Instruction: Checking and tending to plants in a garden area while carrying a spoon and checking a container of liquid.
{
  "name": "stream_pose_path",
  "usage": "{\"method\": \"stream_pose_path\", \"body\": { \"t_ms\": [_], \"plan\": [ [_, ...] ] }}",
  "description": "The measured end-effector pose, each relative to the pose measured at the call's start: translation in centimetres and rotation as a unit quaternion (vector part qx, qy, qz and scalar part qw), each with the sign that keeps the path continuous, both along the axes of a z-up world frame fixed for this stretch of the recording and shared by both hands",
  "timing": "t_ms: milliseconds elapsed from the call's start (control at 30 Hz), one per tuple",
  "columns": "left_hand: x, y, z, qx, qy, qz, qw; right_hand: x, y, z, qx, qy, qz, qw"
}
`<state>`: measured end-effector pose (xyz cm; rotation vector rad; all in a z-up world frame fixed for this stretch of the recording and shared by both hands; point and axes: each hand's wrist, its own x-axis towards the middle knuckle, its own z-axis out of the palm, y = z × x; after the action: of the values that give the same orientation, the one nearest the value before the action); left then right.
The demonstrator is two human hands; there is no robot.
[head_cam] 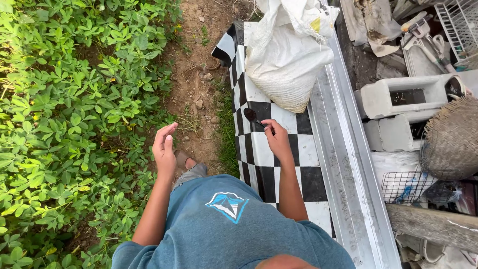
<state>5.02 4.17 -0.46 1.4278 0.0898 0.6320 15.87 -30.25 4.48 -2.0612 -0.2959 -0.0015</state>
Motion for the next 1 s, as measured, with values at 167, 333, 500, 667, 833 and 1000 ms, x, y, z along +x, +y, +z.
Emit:
{"method": "stream_pose_path", "body": {
  "t_ms": [167, 333, 500, 667, 833, 1000],
  "plan": [
    [4.8, 4.1, 0.7, 0.026, -0.019, 0.010, 0.999, 5.3, 3.6, -1.9, 0.013, -0.011, 0.023, 1.000],
    [8.7, 9.0, 1.3, 0.041, -0.046, 0.030, 0.998, 10.8, 8.6, -1.3, 0.014, -0.024, 0.048, 0.998],
    [11.1, 12.9, 1.1, 0.047, -0.025, 0.051, 0.997, 15.8, 13.8, -0.9, 0.030, -0.036, 0.066, 0.997],
    [11.6, 15.4, 0.2, 0.041, -0.014, 0.076, 0.996, 18.0, 18.0, -0.9, 0.019, -0.031, 0.103, 0.994],
    [12.2, 16.6, -1.3, 0.030, -0.012, 0.125, 0.992, 20.9, 20.1, -1.4, 0.016, -0.026, 0.140, 0.990],
    [12.6, 16.9, -2.9, 0.008, -0.004, 0.171, 0.985, 25.6, 21.3, -3.1, 0.007, 0.008, 0.180, 0.984]
  ]
}}
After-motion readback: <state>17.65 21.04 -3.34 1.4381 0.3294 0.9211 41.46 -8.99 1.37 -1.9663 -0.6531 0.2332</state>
